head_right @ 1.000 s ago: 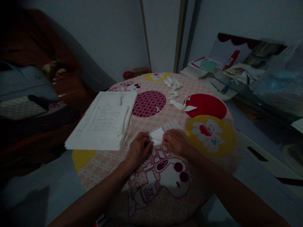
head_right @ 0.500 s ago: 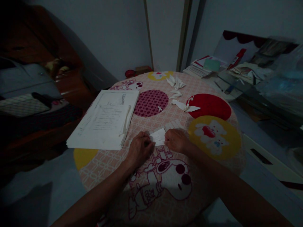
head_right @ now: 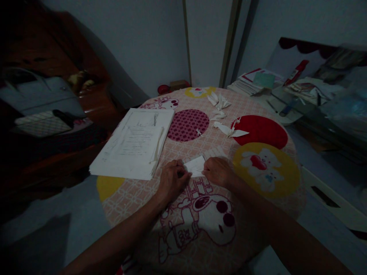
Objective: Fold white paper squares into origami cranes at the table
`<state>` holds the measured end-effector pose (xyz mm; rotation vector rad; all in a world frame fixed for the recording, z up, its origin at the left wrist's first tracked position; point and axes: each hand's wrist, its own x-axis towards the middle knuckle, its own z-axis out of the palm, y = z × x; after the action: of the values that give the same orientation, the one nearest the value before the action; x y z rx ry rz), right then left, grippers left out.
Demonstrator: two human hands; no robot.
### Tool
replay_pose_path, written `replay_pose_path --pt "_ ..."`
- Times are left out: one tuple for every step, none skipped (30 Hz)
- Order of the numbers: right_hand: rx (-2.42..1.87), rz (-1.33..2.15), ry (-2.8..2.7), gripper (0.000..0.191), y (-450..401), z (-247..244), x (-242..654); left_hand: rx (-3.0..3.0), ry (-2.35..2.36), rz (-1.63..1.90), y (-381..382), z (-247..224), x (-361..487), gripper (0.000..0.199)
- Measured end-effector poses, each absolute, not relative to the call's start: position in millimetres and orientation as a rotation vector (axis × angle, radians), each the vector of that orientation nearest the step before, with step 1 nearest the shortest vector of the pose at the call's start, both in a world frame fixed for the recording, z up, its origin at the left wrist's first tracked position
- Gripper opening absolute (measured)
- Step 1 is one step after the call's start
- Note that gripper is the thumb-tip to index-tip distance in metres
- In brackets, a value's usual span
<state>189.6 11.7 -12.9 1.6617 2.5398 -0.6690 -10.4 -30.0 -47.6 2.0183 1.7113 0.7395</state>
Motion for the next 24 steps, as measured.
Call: replay_pose_path --pt "1.666 -0.667 2.538 0.016 11.7 -12.2 189.1 2.029 1.712 0.728 -30.1 -47.4 -10.2 0.015" --pt "1.669 -0.666 2.531 0.016 11.8 -11.5 188.6 2.042 1.714 0.716 -30.4 -47.0 -10.1 0.015" --pt "1.672 -0.670 2.519 0.016 12.1 -10.7 188.3 2.057 1.715 0.703 -30.7 -46.5 -10.1 0.015" --pt "1.673 -0.677 2.505 0.016 12.4 -9.9 188.1 2.075 1.715 0.690 -31.2 -45.9 -10.2 0.015" --pt "1.678 -0.684 2.490 0.015 12.7 -9.1 188.1 2.094 1.719 0.675 -31.7 -45.3 -10.3 0.016" --pt "1.683 -0.692 2.477 0.013 13.0 -8.2 188.5 2.114 1.726 0.658 -32.1 -44.7 -10.4 0.016" --pt "1.685 -0.698 2.469 0.011 13.2 -7.3 189.1 2.135 1.734 0.645 -32.5 -44.2 -10.5 0.015" --pt "1.686 -0.704 2.464 0.010 13.2 -6.6 190.1 2.155 1.740 0.642 -32.9 -43.9 -10.4 0.013" --pt "1.690 -0.706 2.458 0.008 13.1 -6.0 191.4 2.175 1.737 0.655 -33.0 -44.0 -10.3 0.011" --pt "1.693 -0.708 2.451 0.008 13.0 -5.6 192.8 2.202 1.708 0.684 -33.0 -44.5 -9.9 0.008" --pt "1.692 -0.710 2.449 0.008 12.9 -5.4 194.3 2.232 1.651 0.725 -32.8 -45.6 -9.3 0.006" --pt "1.687 -0.711 2.454 0.008 12.8 -5.4 195.8 2.262 1.568 0.770 -32.5 -47.3 -8.6 0.007" --pt "1.685 -0.706 2.457 0.008 12.9 -5.4 197.2 2.290 1.471 0.809 -32.1 -49.6 -7.7 0.010" --pt "1.682 -0.702 2.459 0.009 13.1 -5.4 198.3 2.317 1.373 0.832 -31.7 -52.3 -6.8 0.013" --pt "1.675 -0.701 2.460 0.009 13.4 -5.2 199.2 2.346 1.288 0.839 -31.4 -55.3 -6.0 0.016" --pt "1.669 -0.702 2.457 0.009 13.9 -4.9 199.8 2.377 1.231 0.835 -31.3 -58.3 -5.5 0.017" --pt "1.667 -0.704 2.445 0.009 14.3 -4.3 200.1 2.409 1.202 0.824 -31.5 -61.0 -5.4 0.017" --pt "1.666 -0.708 2.426 0.010 14.8 -3.5 200.2 2.444 1.189 0.804 -31.9 -63.1 -5.6 0.017" --pt "1.662 -0.712 2.406 0.011 15.1 -2.5 200.0 2.477 1.190 0.776 -32.7 -64.4 -6.3 0.016" --pt "1.660 -0.712 2.391 0.012 15.3 -1.4 199.7 2.508 1.199 0.744 -33.6 -64.8 -7.4 0.015" --pt "1.659 -0.706 2.379 0.013 15.2 -0.4 199.2 2.535 1.205 0.708 -34.8 -64.4 -8.9 0.014" --pt "1.658 -0.697 2.373 0.014 15.0 0.4 198.8 2.560 1.206 0.673 -35.9 -63.3 -10.7 0.015" --pt "1.658 -0.685 2.377 0.015 14.5 1.0 198.5 2.583 1.198 0.643 -37.1 -61.9 -12.7 0.016" --pt "1.656 -0.669 2.390 0.015 13.9 1.2 198.4 2.604 1.191 0.624 -38.1 -60.5 -14.9 0.019"
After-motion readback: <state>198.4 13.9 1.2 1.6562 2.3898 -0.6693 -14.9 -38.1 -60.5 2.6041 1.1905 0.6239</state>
